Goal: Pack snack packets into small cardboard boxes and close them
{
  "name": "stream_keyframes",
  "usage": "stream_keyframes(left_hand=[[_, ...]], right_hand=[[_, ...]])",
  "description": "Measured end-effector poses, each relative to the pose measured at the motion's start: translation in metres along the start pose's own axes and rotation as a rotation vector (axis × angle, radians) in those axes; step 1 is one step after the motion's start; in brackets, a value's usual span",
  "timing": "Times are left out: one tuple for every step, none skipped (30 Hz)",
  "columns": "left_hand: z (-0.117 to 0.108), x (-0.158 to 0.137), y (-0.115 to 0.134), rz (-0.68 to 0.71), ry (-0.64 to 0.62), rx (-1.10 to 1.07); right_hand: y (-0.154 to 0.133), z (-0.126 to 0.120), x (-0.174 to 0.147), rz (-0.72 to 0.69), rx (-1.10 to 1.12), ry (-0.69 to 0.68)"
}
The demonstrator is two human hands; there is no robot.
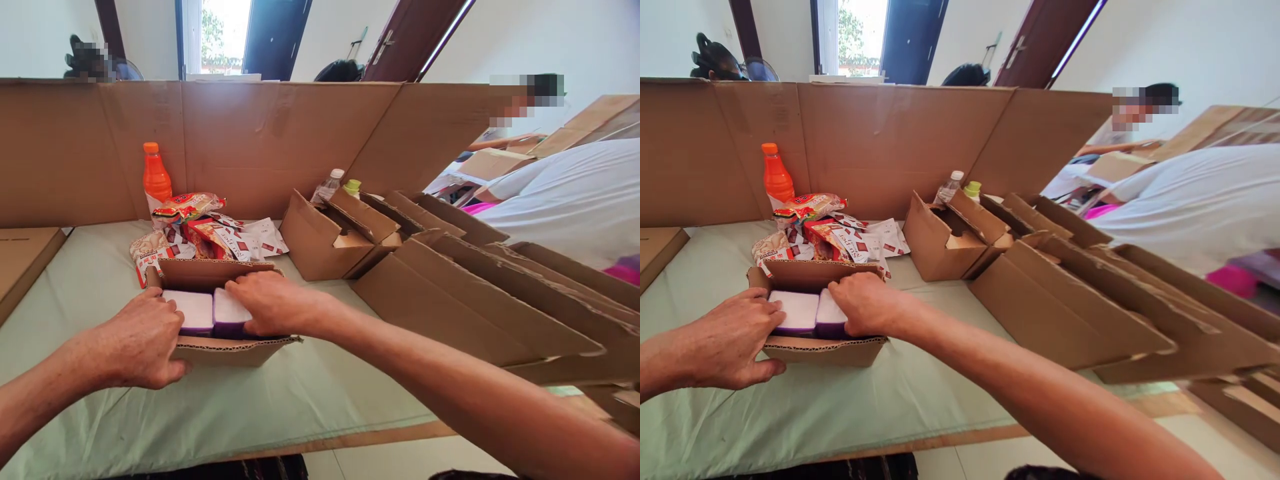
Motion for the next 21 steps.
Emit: stream_keyframes(left_hand=[[-0.004,-0.003,-0.001,0.017,0.015,-0.023],[-0.010,-0.006,-0.001,0.046,0.044,-0.049],[-0.015,-0.009,-0.001,0.081,0.081,-0.072],[-0.020,-0.011,0.000,0.114,0.119,-0.083],[-0.023,-0.012,0.000,0.139,0.151,-0.077],[-0.024,-0.012,-0.001,0.147,0.165,-0.054],[-0.021,-0.010,-0.003,0.139,0.159,-0.023],[-0.017,-0.008,-0.004,0.125,0.139,0.005],[-0.013,-0.005,-0.005,0.111,0.113,0.023],[-0.009,-0.003,-0.005,0.103,0.089,0.027],[-0.006,-0.001,-0.005,0.099,0.073,0.016],[-0.004,0.000,-0.004,0.099,0.064,0.000],[-0.004,0.001,-0.003,0.099,0.060,-0.012],[-0.003,0.001,-0.002,0.096,0.056,-0.012],[-0.002,0.001,-0.002,0.091,0.049,0.000],[-0.001,0.001,-0.002,0.084,0.041,0.021],[0.001,0.001,-0.002,0.077,0.030,0.043],[0.002,0.001,-0.002,0.068,0.018,0.060],[0.003,0.002,-0.002,0.061,0.008,0.068],[0.003,0.001,-0.002,0.058,0.002,0.068],[0.003,0.000,-0.001,0.062,0.007,0.066]], right_hand=[[0.000,0.007,0.003,0.012,0.013,-0.014],[0.000,0.012,0.004,0.025,0.032,-0.020],[0.001,0.016,0.004,0.030,0.055,-0.019],[0.001,0.018,0.003,0.030,0.075,-0.015],[0.001,0.019,0.001,0.022,0.091,-0.008],[0.001,0.019,-0.001,0.005,0.103,-0.004],[0.000,0.019,-0.002,-0.012,0.109,-0.001],[-0.001,0.019,-0.003,-0.026,0.109,0.000],[-0.002,0.019,-0.004,-0.033,0.104,-0.001],[-0.002,0.019,-0.004,-0.034,0.100,-0.004],[-0.002,0.020,-0.004,-0.033,0.100,-0.007],[-0.001,0.020,-0.004,-0.029,0.105,-0.004],[-0.001,0.021,-0.004,-0.024,0.113,0.006],[-0.001,0.020,-0.003,-0.022,0.122,0.022],[-0.002,0.020,-0.003,-0.019,0.125,0.037],[-0.003,0.020,-0.002,-0.018,0.120,0.047],[-0.004,0.020,-0.001,-0.019,0.110,0.047],[-0.005,0.021,0.000,-0.023,0.097,0.040],[-0.007,0.021,0.001,-0.028,0.087,0.026],[-0.008,0.021,0.001,-0.036,0.087,0.013],[-0.008,0.019,-0.001,-0.044,0.100,0.013]])
Point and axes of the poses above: each hand's wrist, its own x-axis towards the middle knuckle, its own z-axis out of the palm, y = z × x, the point moved 10 cm from there along x, towards the middle knuckle, and after that the axes turned 14 degrees about -x, right-handed, at the moved point
